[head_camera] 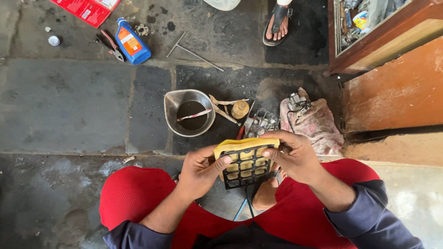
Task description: The person pours liquid from a bottle into a metal container, then wipes a metal grid with a cloth. They then pick up a yellow plastic sheet and carefully align it with the metal grid, pressing the edges together to assemble the two parts.
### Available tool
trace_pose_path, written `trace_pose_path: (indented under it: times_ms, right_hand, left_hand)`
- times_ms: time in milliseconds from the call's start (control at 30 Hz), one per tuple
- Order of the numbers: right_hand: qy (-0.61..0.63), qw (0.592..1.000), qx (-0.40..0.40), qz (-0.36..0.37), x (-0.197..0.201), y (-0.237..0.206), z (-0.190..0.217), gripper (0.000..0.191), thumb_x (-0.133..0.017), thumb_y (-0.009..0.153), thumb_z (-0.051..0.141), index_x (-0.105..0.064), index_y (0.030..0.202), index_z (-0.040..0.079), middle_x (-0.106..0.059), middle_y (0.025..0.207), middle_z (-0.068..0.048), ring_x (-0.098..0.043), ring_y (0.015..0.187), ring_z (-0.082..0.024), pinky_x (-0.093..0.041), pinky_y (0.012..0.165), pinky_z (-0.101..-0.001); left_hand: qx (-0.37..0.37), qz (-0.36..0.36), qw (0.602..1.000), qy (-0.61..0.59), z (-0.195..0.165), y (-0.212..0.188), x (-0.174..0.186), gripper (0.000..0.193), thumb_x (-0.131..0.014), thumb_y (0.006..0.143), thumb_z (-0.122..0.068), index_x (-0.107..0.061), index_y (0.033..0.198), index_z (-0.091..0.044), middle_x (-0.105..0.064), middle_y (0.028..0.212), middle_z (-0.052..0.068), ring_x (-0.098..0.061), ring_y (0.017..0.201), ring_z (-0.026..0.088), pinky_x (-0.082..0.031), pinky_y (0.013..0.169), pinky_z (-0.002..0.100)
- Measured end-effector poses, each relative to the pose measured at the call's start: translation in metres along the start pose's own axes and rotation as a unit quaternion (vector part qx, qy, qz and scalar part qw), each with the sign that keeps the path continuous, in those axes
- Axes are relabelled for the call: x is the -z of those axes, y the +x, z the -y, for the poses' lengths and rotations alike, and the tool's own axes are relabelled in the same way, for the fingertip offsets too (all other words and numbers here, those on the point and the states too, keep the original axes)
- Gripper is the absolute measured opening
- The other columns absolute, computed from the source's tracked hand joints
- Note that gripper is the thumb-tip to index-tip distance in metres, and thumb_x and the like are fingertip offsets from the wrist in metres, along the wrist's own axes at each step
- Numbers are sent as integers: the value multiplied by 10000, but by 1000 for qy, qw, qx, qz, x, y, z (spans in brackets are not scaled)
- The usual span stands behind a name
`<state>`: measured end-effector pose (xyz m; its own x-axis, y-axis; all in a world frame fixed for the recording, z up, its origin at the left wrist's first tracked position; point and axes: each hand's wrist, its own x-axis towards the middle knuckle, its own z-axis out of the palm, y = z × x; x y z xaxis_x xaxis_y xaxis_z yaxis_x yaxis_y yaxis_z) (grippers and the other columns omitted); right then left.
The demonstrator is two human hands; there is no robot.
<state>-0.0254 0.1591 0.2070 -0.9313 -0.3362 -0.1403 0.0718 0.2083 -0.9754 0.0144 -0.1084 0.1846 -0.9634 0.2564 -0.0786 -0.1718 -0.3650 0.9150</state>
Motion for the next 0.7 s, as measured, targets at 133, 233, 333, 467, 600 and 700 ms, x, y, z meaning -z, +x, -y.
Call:
trace_pose_path:
  times_ms: [133,233,333,467,600,700]
  right_hand:
    - [6,994,104,29,-1,2,1,305,-733,952,38,-672,1250,10,-745,1031,-37,-648,847,-19,-541,687,-183]
    - [8,999,23,25,-3,4,7,314,-754,926,70,-687,1227,14,-736,958,-45,-619,745,-44,-508,607,-212]
    - [-68,991,104,42,-5,9,15,327,-754,927,105,-660,1229,21,-750,1002,-44,-677,854,-65,-563,704,-231]
    - [-121,962,226,91,-5,13,21,361,-736,940,98,-621,1269,3,-710,1153,-108,-700,1052,-142,-566,864,-290]
    - [-81,981,147,93,-10,14,16,323,-789,894,89,-671,1186,21,-758,1014,-67,-721,882,-134,-570,741,-272]
    - [-72,987,124,66,-8,15,9,260,-796,894,78,-702,1131,29,-773,980,-61,-730,856,-137,-576,732,-271]
  left_hand:
    - [-145,-14,986,85,-3,2,-1,304,-693,1009,-66,-665,1273,81,-701,1185,108,-670,1026,127,-548,872,252]
    - [-119,-29,990,73,-3,2,0,332,-735,958,-17,-667,1267,84,-745,1146,140,-694,1025,149,-573,876,273]
    - [-72,-16,997,15,0,3,3,359,-721,948,0,-651,1293,67,-767,1155,142,-719,1036,149,-602,905,291]
    - [-68,23,997,31,3,3,6,359,-716,960,-16,-653,1307,53,-776,1161,137,-730,1035,143,-618,898,297]
    - [-34,51,998,4,4,2,7,372,-700,976,-82,-642,1322,44,-760,1176,125,-697,1035,125,-588,887,283]
    - [-11,40,999,31,5,4,11,364,-616,1029,-189,-660,1314,33,-768,1152,112,-696,1020,117,-579,882,270]
